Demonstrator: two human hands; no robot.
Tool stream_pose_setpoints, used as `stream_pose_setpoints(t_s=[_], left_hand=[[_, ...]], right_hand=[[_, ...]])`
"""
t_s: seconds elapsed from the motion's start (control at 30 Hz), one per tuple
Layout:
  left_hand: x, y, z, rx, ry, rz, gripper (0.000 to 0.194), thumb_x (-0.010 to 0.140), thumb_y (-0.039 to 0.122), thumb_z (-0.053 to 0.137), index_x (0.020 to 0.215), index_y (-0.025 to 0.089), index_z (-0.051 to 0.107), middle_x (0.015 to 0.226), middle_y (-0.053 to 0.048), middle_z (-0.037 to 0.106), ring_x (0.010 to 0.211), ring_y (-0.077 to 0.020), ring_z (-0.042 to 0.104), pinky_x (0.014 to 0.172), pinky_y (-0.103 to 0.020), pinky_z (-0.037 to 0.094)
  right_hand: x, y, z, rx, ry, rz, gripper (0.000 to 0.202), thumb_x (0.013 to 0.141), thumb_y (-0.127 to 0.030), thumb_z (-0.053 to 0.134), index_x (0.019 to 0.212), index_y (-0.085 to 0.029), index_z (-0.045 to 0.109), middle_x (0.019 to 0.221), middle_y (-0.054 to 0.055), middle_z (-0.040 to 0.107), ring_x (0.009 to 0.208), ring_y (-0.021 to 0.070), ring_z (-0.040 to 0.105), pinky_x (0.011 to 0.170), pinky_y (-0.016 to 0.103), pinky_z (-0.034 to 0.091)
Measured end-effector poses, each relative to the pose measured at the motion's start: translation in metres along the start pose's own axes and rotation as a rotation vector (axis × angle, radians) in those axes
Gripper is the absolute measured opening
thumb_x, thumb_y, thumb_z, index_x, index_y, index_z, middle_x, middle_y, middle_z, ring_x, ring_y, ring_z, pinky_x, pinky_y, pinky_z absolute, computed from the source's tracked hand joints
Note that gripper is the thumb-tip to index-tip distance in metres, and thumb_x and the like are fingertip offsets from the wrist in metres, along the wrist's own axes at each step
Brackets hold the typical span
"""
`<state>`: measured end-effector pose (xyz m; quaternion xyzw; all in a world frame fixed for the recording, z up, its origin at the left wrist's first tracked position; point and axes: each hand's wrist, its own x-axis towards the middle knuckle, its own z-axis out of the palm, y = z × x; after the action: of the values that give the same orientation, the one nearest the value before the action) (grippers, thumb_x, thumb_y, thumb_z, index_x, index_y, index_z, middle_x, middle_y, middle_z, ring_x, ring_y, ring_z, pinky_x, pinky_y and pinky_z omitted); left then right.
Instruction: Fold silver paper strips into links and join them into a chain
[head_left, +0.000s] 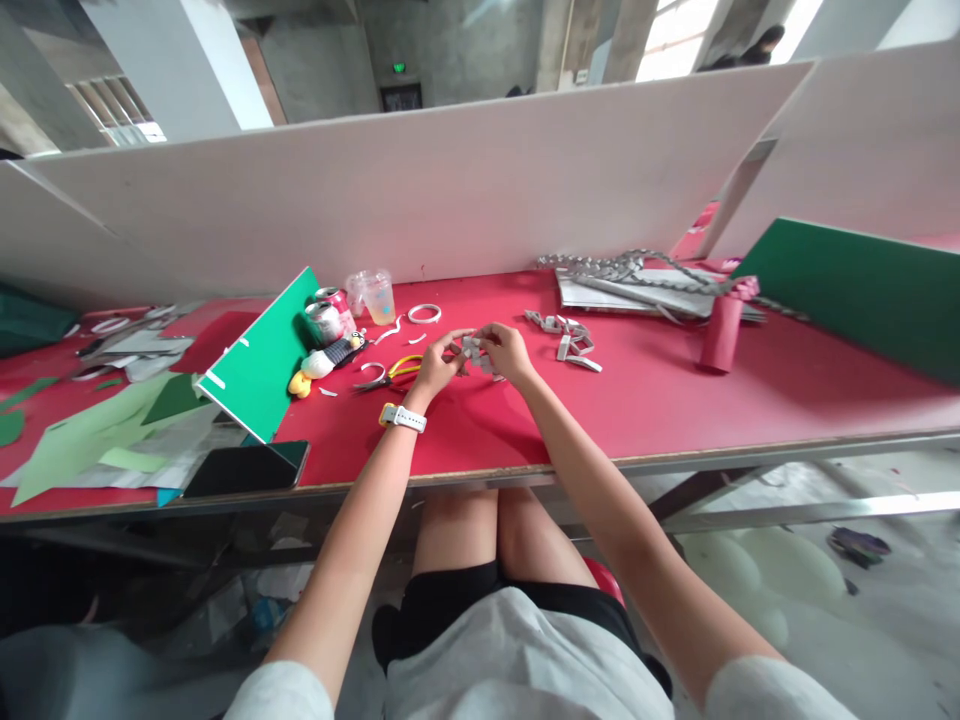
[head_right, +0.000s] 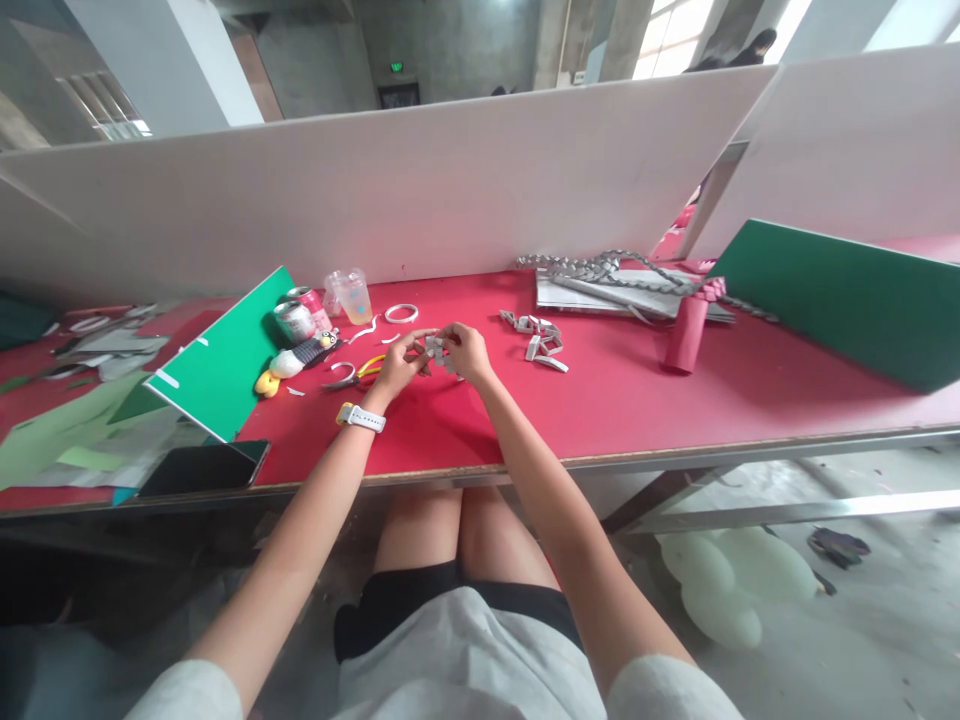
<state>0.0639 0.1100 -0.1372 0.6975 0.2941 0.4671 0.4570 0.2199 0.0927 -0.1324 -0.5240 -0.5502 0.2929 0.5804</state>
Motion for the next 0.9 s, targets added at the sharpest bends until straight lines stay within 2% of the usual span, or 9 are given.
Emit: stream_pose_setpoints(t_s=[0.1, 0.23, 0.3, 0.4, 0.53, 0.63, 0.8, 0.9], left_hand=[[0.001, -0.001, 0.001, 0.0, 0.006, 0.006, 0.044, 0.076, 0.028, 0.075, 0.117, 0.02, 0.061, 0.067, 0.004, 0.057, 0.047, -0.008, 0.058, 0.051, -0.021, 0.047], [0.002, -0.002, 0.001, -0.047, 0.038, 0.012, 0.056, 0.079, 0.026, 0.073, 0.129, 0.022, 0.048, 0.067, 0.006, 0.057, 0.048, -0.0093, 0.059, 0.052, -0.022, 0.048], [0.003, -0.004, 0.001, -0.067, 0.068, -0.009, 0.055, 0.078, 0.028, 0.074, 0.127, 0.022, 0.048, 0.069, 0.005, 0.06, 0.047, -0.0089, 0.059, 0.052, -0.022, 0.048], [0.004, -0.008, 0.002, -0.095, 0.133, -0.046, 0.042, 0.08, 0.037, 0.071, 0.115, 0.018, 0.057, 0.077, 0.0, 0.066, 0.048, -0.009, 0.059, 0.051, -0.022, 0.047], [0.006, -0.016, 0.006, -0.095, 0.147, -0.067, 0.036, 0.078, 0.046, 0.07, 0.092, 0.013, 0.067, 0.079, -0.006, 0.071, 0.062, -0.0138, 0.065, 0.056, -0.024, 0.049], [0.006, -0.017, 0.009, -0.097, 0.137, -0.066, 0.036, 0.076, 0.048, 0.07, 0.083, 0.013, 0.07, 0.074, -0.005, 0.071, 0.067, -0.016, 0.066, 0.061, -0.025, 0.05], [0.004, -0.011, 0.009, -0.124, 0.122, -0.059, 0.03, 0.074, 0.042, 0.074, 0.072, 0.013, 0.069, 0.063, -0.002, 0.067, 0.06, -0.013, 0.059, 0.06, -0.025, 0.046], [0.003, -0.006, 0.005, -0.183, 0.069, -0.079, 0.029, 0.072, 0.04, 0.076, 0.07, 0.013, 0.068, 0.062, -0.001, 0.064, 0.057, -0.0106, 0.054, 0.059, -0.024, 0.044]], right_hand=[[0.0, 0.001, -0.001, 0.032, -0.012, -0.006, 0.007, 0.071, -0.018, 0.06, 0.077, -0.017, 0.062, 0.07, 0.001, 0.065, 0.058, 0.0134, 0.057, 0.056, 0.026, 0.048], [-0.001, 0.001, -0.007, 0.187, -0.036, 0.017, 0.036, 0.068, -0.028, 0.073, 0.1, -0.018, 0.062, 0.077, 0.002, 0.068, 0.067, 0.0148, 0.063, 0.062, 0.027, 0.051], [-0.001, 0.001, -0.009, 0.279, -0.031, 0.029, 0.045, 0.062, -0.033, 0.08, 0.099, -0.017, 0.062, 0.071, 0.0, 0.067, 0.061, 0.0133, 0.061, 0.059, 0.026, 0.049], [-0.001, 0.001, -0.009, 0.34, 0.01, 0.023, 0.044, 0.057, -0.038, 0.083, 0.09, -0.016, 0.062, 0.062, -0.003, 0.062, 0.054, 0.0106, 0.054, 0.052, 0.024, 0.044], [0.0, 0.003, -0.001, 0.369, 0.062, 0.004, 0.04, 0.058, -0.039, 0.082, 0.081, -0.018, 0.057, 0.066, -0.003, 0.062, 0.061, 0.0115, 0.058, 0.059, 0.024, 0.047], [0.0, 0.004, 0.006, 0.392, 0.1, -0.033, 0.036, 0.059, -0.035, 0.081, 0.077, -0.019, 0.054, 0.072, -0.001, 0.063, 0.069, 0.0126, 0.061, 0.066, 0.025, 0.049], [-0.003, 0.006, 0.013, 0.419, 0.104, -0.11, 0.032, 0.06, -0.032, 0.079, 0.074, -0.019, 0.054, 0.073, 0.0, 0.064, 0.072, 0.0139, 0.062, 0.069, 0.026, 0.049], [-0.003, 0.003, 0.007, 0.456, 0.015, -0.119, 0.031, 0.061, -0.033, 0.08, 0.077, -0.019, 0.058, 0.074, 0.0, 0.065, 0.071, 0.0143, 0.062, 0.07, 0.028, 0.05]])
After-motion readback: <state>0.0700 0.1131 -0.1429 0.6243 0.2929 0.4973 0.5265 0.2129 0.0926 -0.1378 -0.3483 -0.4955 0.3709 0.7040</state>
